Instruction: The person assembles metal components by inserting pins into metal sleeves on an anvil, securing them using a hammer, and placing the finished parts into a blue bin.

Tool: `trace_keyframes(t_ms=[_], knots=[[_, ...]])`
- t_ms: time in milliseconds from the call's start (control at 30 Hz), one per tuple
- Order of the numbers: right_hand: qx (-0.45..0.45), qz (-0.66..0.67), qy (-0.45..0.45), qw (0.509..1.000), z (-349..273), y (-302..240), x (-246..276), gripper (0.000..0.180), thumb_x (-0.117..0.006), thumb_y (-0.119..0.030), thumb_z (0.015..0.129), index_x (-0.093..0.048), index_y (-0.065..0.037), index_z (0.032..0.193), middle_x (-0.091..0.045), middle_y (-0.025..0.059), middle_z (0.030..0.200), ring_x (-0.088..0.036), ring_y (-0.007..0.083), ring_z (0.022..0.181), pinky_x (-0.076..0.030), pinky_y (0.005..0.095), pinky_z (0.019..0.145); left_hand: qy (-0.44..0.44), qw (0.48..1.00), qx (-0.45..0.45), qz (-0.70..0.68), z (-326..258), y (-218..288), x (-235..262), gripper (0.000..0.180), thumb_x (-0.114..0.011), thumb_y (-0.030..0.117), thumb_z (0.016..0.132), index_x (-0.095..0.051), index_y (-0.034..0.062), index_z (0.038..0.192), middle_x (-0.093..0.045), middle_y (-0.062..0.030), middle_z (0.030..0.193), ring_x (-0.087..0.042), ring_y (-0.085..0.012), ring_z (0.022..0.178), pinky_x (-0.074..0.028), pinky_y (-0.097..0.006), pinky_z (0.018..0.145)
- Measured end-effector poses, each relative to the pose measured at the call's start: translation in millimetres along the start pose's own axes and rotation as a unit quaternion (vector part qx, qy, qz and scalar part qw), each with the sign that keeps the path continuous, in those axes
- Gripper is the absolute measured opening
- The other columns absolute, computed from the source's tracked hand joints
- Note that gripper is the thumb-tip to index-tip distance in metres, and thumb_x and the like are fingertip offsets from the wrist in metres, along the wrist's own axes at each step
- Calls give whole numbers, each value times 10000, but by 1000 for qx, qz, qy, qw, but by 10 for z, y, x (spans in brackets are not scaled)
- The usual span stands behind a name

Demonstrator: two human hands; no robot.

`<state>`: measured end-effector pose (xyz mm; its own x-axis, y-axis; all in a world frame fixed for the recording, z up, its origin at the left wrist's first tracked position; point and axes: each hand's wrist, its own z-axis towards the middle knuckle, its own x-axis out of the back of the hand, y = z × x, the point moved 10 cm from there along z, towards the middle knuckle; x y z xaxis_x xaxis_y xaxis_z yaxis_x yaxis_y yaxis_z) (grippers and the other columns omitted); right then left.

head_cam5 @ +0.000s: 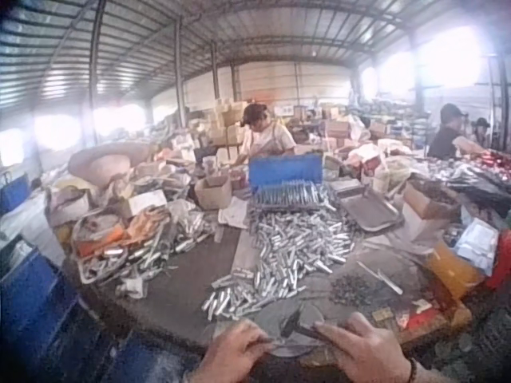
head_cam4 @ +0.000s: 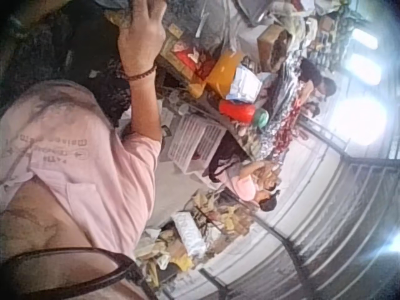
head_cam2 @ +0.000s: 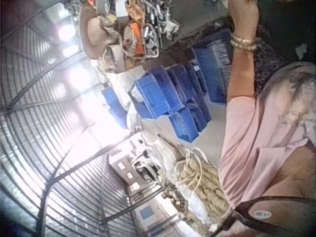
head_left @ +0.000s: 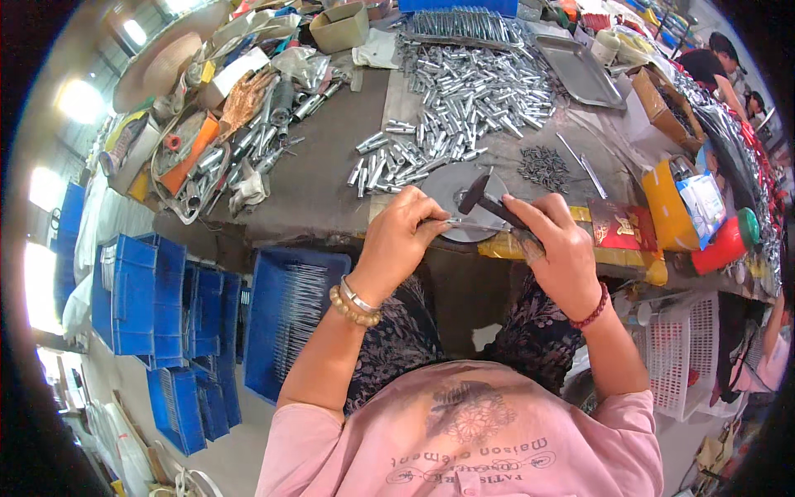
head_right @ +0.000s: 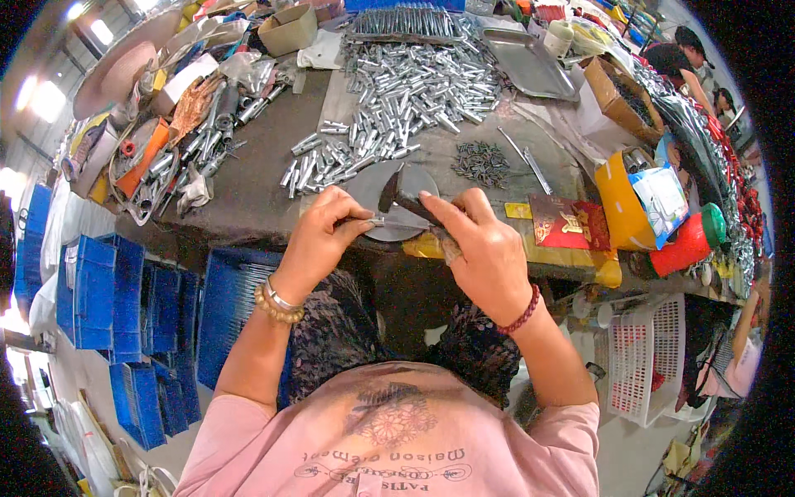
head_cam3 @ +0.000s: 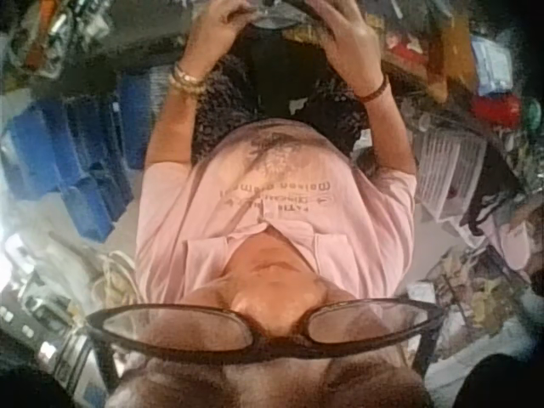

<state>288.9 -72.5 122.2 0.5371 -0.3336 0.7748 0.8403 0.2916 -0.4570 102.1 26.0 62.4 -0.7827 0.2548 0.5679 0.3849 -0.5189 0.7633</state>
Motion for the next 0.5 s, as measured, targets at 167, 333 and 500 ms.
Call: trace_keyframes(t_ms=[167, 333, 500], knots=[[57, -28, 71, 995, -90, -213, 129, 550, -663, 51, 871, -710, -154, 1378, -621, 115, 1061, -702, 339, 853, -568, 440, 722, 1, 1000, -7, -1, -9, 95, 11, 118, -804, 46, 884, -744, -3, 973, -644, -82, 937, -640, -224, 885, -505, -339, 803], [54, -48, 27, 997, -49, -155, -33, 562, -666, 34, 858, -718, -175, 1377, -604, 117, 1016, -686, 334, 795, -571, 448, 706, 14, 1000, -6, -20, -12, 48, 28, 115, -810, 55, 886, -743, -6, 956, -643, -81, 930, -637, -218, 867, -499, -333, 787], [33, -44, 8, 998, 115, 48, -149, 505, -694, 6, 837, -753, -163, 1309, -622, 101, 1041, -667, 332, 926, -567, 453, 787, 6, 999, 30, -38, -19, -5, 14, 130, -822, 61, 885, -785, 21, 1002, -633, -58, 924, -621, -188, 860, -487, -317, 770]])
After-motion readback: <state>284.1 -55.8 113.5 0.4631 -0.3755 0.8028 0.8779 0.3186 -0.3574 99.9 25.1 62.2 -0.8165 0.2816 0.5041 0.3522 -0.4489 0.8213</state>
